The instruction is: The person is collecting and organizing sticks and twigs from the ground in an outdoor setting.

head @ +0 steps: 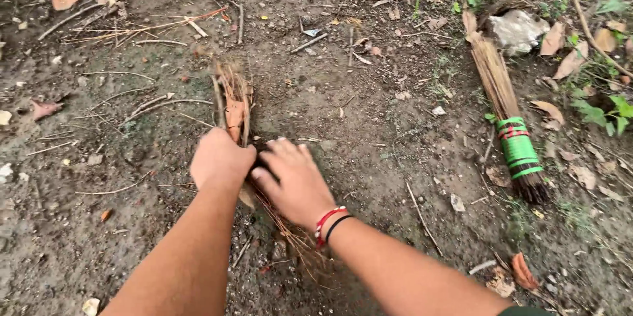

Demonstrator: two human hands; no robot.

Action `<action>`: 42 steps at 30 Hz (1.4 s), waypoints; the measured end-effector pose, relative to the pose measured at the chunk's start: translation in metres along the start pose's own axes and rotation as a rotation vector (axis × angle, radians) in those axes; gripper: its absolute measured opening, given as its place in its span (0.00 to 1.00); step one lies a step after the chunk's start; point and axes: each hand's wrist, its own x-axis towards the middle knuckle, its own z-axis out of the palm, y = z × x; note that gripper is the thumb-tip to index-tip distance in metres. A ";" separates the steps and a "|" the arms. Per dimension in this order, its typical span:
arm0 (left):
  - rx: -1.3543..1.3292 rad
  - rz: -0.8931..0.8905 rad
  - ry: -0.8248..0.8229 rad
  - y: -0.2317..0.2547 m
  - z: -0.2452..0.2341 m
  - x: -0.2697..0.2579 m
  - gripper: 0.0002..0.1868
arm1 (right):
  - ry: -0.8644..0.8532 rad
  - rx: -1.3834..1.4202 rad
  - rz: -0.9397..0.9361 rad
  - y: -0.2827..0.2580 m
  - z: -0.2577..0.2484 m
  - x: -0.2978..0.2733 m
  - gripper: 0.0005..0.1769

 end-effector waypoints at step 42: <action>0.331 0.465 0.157 -0.032 -0.050 0.086 0.36 | -0.155 0.805 0.719 0.019 -0.011 0.034 0.13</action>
